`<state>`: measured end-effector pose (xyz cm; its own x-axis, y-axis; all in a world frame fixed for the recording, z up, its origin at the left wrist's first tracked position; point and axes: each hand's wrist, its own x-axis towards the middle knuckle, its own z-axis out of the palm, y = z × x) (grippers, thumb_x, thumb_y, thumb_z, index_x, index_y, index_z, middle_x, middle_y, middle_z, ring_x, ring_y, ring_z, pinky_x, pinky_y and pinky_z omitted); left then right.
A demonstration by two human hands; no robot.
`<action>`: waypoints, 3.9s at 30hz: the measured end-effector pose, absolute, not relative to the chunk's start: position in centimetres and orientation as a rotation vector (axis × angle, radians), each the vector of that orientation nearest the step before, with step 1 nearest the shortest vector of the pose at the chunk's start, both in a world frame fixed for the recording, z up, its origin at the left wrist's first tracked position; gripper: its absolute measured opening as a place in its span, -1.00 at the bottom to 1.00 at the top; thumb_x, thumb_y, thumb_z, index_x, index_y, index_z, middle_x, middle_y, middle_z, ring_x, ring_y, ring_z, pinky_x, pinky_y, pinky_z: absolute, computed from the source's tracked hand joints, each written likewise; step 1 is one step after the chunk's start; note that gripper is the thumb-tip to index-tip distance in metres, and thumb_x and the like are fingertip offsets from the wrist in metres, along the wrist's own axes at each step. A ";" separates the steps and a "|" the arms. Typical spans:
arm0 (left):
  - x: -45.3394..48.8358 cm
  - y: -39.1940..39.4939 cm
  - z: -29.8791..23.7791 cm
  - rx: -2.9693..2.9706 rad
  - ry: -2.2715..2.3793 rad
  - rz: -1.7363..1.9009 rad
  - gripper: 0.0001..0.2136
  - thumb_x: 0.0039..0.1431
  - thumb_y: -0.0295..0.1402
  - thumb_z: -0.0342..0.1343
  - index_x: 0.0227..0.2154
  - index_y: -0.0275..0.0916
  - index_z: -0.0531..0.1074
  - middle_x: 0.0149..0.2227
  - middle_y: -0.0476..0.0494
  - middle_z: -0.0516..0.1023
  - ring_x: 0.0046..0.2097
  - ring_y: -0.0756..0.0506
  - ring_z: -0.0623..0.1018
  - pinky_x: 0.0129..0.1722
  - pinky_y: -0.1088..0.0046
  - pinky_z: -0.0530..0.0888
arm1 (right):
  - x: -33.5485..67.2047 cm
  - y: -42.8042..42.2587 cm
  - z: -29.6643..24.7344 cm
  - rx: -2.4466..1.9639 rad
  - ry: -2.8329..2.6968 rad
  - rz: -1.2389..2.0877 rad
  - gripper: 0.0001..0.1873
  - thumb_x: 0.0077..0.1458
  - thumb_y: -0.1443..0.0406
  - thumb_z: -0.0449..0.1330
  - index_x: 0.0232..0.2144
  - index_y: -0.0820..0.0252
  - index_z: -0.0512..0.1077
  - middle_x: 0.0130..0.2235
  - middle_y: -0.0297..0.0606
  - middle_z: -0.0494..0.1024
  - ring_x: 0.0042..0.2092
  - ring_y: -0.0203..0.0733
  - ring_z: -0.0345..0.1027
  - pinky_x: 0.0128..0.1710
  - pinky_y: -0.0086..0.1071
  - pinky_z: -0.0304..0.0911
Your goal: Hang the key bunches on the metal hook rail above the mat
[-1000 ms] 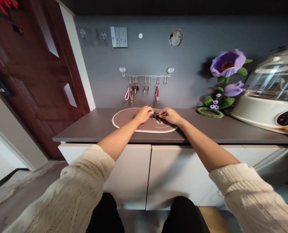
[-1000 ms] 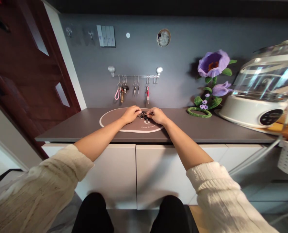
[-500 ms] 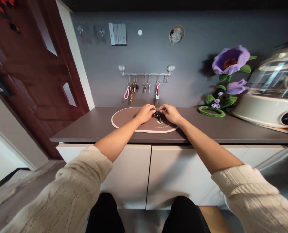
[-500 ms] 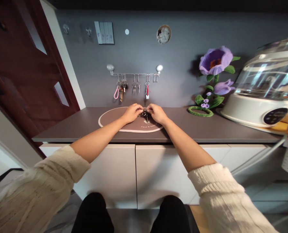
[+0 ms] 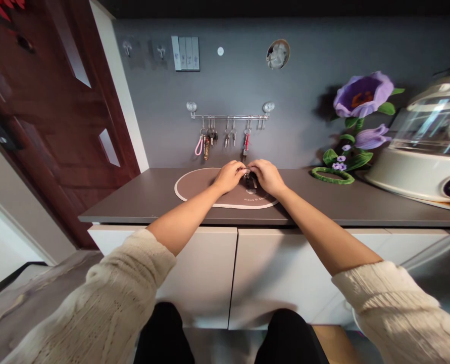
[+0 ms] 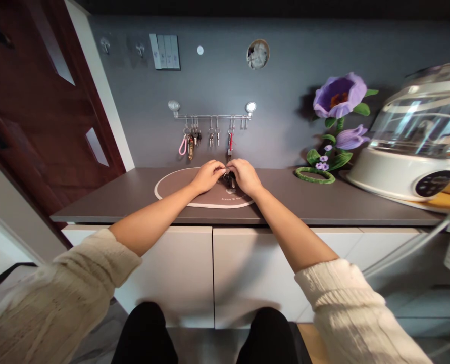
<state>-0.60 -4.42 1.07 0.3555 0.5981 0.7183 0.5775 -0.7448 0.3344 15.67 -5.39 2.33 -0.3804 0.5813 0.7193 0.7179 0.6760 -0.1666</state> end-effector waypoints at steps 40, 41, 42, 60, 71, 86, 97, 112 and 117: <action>-0.2 -4.0 0.6 2.376 1.136 1.620 -0.84 0.13 -0.33 -0.06 -0.33 -0.26 0.39 -0.37 -0.08 0.43 -0.36 0.02 0.39 -0.29 0.49 0.34 | 15.9 -4.7 2.8 -0.893 -1.565 0.344 -0.74 -0.06 0.11 0.10 -0.47 0.21 0.35 -0.42 -0.29 0.42 -0.38 -0.28 0.24 -0.27 -0.36 0.19; -0.1 -3.9 0.6 2.379 1.139 1.623 -0.83 0.13 -0.33 -0.06 -0.33 -0.26 0.39 -0.37 -0.08 0.43 -0.36 0.02 0.39 -0.29 0.49 0.34 | 15.9 -4.6 2.9 -0.880 -1.541 0.373 -0.74 -0.07 0.11 0.10 -0.47 0.21 0.35 -0.44 -0.30 0.41 -0.38 -0.29 0.24 -0.28 -0.36 0.18; -0.1 -3.9 0.6 2.381 1.144 1.624 -0.83 0.14 -0.33 -0.07 -0.33 -0.26 0.39 -0.37 -0.08 0.43 -0.36 0.02 0.39 -0.29 0.49 0.34 | 15.9 -4.6 3.1 -0.868 -1.521 0.396 -0.74 -0.08 0.11 0.11 -0.48 0.21 0.34 -0.45 -0.31 0.40 -0.39 -0.29 0.23 -0.28 -0.36 0.18; 0.1 -2.5 0.0 2.365 1.309 1.596 -0.80 0.14 -0.30 -0.10 -0.45 -0.24 0.37 -0.43 -0.07 0.42 -0.36 -0.01 0.39 -0.31 0.47 0.31 | 16.6 -0.6 8.0 -0.773 -1.424 0.453 -0.67 -0.16 0.05 0.17 -0.51 0.22 0.33 -0.52 -0.35 0.39 -0.45 -0.33 0.23 -0.31 -0.38 0.21; 0.4 -2.0 -0.1 2.334 1.332 1.595 -0.81 0.14 -0.32 -0.11 -0.45 -0.24 0.37 -0.43 -0.06 0.43 -0.36 -0.01 0.40 -0.32 0.49 0.30 | 16.4 3.6 9.8 -0.811 -1.306 0.490 -0.80 -0.13 0.20 0.18 -0.57 0.22 0.31 -0.63 -0.41 0.35 -0.55 -0.39 0.19 -0.41 -0.43 0.19; 0.5 -2.3 0.0 2.312 1.347 1.591 -0.81 0.15 -0.32 -0.12 -0.45 -0.24 0.36 -0.42 -0.06 0.43 -0.36 -0.01 0.39 -0.33 0.49 0.28 | 16.2 7.1 10.6 -0.962 -1.318 0.437 -0.77 -0.12 0.16 0.13 -0.56 0.23 0.30 -0.61 -0.35 0.39 -0.55 -0.36 0.23 -0.48 -0.45 0.20; 0.6 -2.2 0.0 2.285 1.348 1.594 -0.81 0.15 -0.33 -0.12 -0.41 -0.24 0.37 -0.39 -0.08 0.44 -0.35 -0.01 0.40 -0.31 0.48 0.30 | 15.8 8.2 11.1 -1.084 -1.258 0.402 -0.91 -0.12 0.32 0.08 -0.54 0.23 0.35 -0.57 -0.34 0.43 -0.51 -0.32 0.32 -0.46 -0.44 0.25; 0.5 -2.1 0.1 2.248 1.370 1.601 -0.82 0.14 -0.33 -0.11 -0.40 -0.23 0.38 -0.39 -0.09 0.45 -0.34 -0.01 0.41 -0.29 0.47 0.33 | 15.0 7.1 11.0 -1.131 -1.069 0.581 -0.91 -0.14 0.39 0.15 -0.62 0.21 0.32 -0.57 -0.26 0.42 -0.53 -0.26 0.35 -0.55 -0.39 0.32; 0.5 -2.0 0.1 2.232 1.359 1.608 -0.82 0.14 -0.33 -0.10 -0.40 -0.23 0.39 -0.38 -0.09 0.45 -0.33 -0.01 0.42 -0.27 0.47 0.34 | 15.2 7.5 10.3 -1.142 -1.062 0.589 -0.90 -0.15 0.38 0.18 -0.63 0.21 0.32 -0.60 -0.28 0.41 -0.56 -0.30 0.31 -0.57 -0.41 0.30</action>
<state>0.52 -2.02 0.10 0.0593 0.6817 0.7293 0.6055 -0.6054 0.5166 15.21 7.50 10.31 0.4183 0.8301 0.3686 0.1262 0.3488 -0.9287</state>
